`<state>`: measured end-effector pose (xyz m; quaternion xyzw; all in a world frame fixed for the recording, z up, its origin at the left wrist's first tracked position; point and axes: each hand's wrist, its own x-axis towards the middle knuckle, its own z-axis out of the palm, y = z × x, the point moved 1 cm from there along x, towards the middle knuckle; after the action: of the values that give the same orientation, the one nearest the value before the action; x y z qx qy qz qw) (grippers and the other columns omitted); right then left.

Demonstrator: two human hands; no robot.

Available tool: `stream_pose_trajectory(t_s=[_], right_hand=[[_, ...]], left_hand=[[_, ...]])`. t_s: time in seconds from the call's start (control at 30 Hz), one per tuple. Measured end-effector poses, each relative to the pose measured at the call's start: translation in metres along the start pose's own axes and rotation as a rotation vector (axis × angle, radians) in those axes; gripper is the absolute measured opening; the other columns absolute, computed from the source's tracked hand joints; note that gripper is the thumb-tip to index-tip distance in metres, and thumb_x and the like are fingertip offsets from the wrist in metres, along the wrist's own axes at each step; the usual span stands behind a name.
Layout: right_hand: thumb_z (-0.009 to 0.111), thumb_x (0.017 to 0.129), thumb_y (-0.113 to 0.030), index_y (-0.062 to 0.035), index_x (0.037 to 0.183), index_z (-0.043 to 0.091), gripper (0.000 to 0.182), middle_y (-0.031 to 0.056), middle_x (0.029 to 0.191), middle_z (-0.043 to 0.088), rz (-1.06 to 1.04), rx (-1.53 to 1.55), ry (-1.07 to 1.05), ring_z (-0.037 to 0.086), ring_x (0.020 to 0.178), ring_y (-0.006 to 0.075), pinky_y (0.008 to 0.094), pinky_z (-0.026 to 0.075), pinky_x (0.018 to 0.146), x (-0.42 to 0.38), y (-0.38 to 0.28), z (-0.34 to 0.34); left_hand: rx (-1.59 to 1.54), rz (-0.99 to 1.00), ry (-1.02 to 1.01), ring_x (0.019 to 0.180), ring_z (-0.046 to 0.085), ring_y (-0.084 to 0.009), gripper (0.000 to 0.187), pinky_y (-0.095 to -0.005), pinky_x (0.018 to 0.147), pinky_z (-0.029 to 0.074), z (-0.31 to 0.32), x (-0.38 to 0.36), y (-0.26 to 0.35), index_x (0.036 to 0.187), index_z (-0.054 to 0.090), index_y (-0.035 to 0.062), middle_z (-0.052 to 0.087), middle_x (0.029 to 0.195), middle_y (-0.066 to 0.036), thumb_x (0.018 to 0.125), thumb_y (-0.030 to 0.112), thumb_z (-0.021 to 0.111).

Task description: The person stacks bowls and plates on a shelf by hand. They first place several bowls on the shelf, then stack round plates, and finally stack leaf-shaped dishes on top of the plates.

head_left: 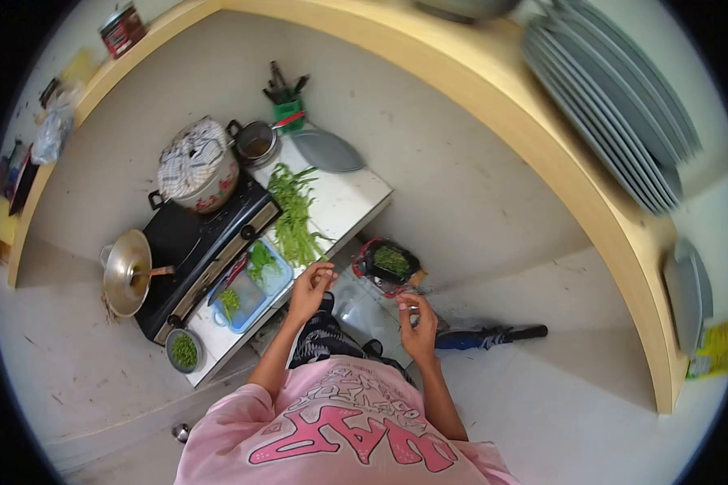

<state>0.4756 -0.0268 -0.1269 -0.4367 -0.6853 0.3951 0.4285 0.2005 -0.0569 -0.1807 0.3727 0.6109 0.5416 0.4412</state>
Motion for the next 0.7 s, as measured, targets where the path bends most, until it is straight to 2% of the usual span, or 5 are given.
stream_pose_trajectory(t_s=[0.17,0.37,0.47,0.6,0.7], right_hand=[[0.063,0.098,-0.002,-0.0011,0.117,0.065,0.019,0.0121,0.102,0.072,0.076,-0.051,-0.16,0.07,0.09,0.0225,0.0349,0.055,0.073,0.02,0.027,0.051],[0.063,0.1,-0.005,0.0001,0.118,0.065,0.019,0.0111,0.104,0.072,-0.041,-0.169,-0.387,0.07,0.087,0.0194,0.0305,0.054,0.073,0.085,0.044,0.118],[0.064,0.1,-0.007,0.0007,0.119,0.065,0.02,0.0111,0.105,0.071,-0.055,-0.166,-0.435,0.069,0.085,0.0187,0.0301,0.054,0.07,0.12,0.057,0.151],[0.064,0.097,-0.005,0.0019,0.118,0.064,0.022,0.0166,0.103,0.07,0.129,-0.155,-0.472,0.068,0.085,0.0284,0.0378,0.054,0.078,0.17,0.071,0.191],[0.065,0.097,-0.006,0.0023,0.117,0.064,0.022,0.0166,0.104,0.07,0.015,-0.198,-0.404,0.069,0.084,0.0273,0.0369,0.055,0.074,0.203,0.131,0.217]], left_hand=[[-0.035,-0.068,0.086,0.09,0.068,-0.0122,0.026,-0.0268,0.082,0.056,-0.052,0.038,0.003,0.125,0.064,0.0005,0.074,0.105,-0.009,0.108,0.02,0.058],[-0.076,-0.014,0.137,0.088,0.068,-0.0119,0.026,-0.0279,0.08,0.055,-0.113,0.107,-0.017,0.122,0.064,-0.0004,0.074,0.101,-0.009,0.108,0.02,0.058],[-0.046,-0.02,0.137,0.086,0.069,-0.0132,0.027,-0.0286,0.079,0.056,-0.14,0.143,-0.027,0.122,0.064,-0.0012,0.074,0.1,-0.01,0.108,0.021,0.058],[-0.157,-0.059,0.104,0.085,0.071,-0.0151,0.026,-0.0302,0.077,0.059,-0.167,0.201,-0.052,0.123,0.062,-0.0017,0.074,0.101,-0.011,0.108,0.02,0.058],[-0.153,-0.118,0.091,0.084,0.072,-0.0156,0.025,-0.0295,0.075,0.059,-0.171,0.247,-0.064,0.123,0.061,-0.0016,0.074,0.101,-0.012,0.107,0.018,0.059]])
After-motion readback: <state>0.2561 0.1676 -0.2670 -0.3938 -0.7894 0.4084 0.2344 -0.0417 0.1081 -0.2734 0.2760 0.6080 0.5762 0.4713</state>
